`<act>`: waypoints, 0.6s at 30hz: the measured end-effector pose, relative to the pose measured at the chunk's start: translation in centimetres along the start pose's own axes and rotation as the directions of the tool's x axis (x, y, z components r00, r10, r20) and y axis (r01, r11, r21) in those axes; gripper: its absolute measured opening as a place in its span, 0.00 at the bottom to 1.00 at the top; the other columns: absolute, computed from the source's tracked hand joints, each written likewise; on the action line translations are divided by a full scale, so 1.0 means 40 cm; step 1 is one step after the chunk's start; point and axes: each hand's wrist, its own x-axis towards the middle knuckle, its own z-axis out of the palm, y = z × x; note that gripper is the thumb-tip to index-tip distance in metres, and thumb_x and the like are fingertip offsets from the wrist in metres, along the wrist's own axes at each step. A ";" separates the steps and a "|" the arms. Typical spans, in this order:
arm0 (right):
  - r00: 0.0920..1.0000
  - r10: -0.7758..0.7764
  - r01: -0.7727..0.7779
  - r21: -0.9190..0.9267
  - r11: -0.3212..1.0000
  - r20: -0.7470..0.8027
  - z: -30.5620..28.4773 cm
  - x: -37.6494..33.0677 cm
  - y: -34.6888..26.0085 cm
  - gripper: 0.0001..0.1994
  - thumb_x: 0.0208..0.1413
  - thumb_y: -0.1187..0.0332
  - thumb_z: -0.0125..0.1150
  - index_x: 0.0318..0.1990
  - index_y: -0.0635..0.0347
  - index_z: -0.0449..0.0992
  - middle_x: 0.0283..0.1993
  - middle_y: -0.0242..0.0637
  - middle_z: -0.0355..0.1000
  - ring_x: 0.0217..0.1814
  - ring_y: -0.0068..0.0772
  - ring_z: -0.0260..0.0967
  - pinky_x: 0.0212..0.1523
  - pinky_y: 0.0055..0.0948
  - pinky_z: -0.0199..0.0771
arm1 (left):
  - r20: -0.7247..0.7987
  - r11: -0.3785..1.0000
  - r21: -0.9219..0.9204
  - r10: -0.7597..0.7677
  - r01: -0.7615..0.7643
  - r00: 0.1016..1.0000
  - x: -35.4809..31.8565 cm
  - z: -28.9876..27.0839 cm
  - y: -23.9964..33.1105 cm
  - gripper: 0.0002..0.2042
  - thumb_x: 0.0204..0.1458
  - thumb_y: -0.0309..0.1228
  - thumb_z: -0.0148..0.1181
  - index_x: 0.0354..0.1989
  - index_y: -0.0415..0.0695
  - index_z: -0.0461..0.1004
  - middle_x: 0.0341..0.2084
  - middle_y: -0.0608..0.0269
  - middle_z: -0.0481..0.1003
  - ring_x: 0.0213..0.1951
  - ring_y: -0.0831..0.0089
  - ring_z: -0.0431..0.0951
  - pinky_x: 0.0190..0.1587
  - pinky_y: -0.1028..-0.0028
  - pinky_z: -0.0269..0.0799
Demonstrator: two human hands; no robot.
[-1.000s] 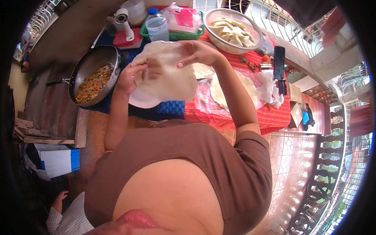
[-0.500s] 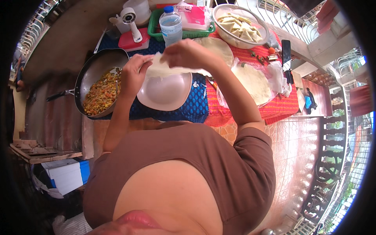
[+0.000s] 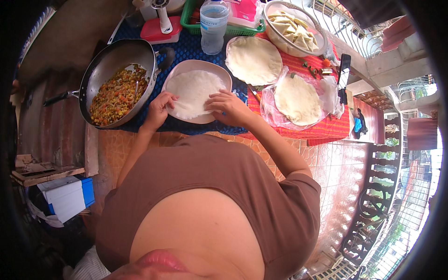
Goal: The person folds thin dough sheets into cones, fills them with a mixed vegetable filling from a pan, and seals them into triangular samosas. The finished samosas are placed on a nearby plate.
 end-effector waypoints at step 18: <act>0.928 0.368 -0.371 0.058 0.927 0.052 0.010 0.078 0.071 0.12 0.56 0.64 0.58 0.46 0.55 0.72 0.34 0.47 0.73 0.39 0.48 0.72 0.39 0.40 0.70 | -0.085 0.830 0.544 -0.087 0.119 0.993 -0.003 0.026 0.019 0.03 0.49 0.28 0.57 0.27 0.43 0.72 0.30 0.60 0.72 0.39 0.59 0.70 0.43 0.59 0.63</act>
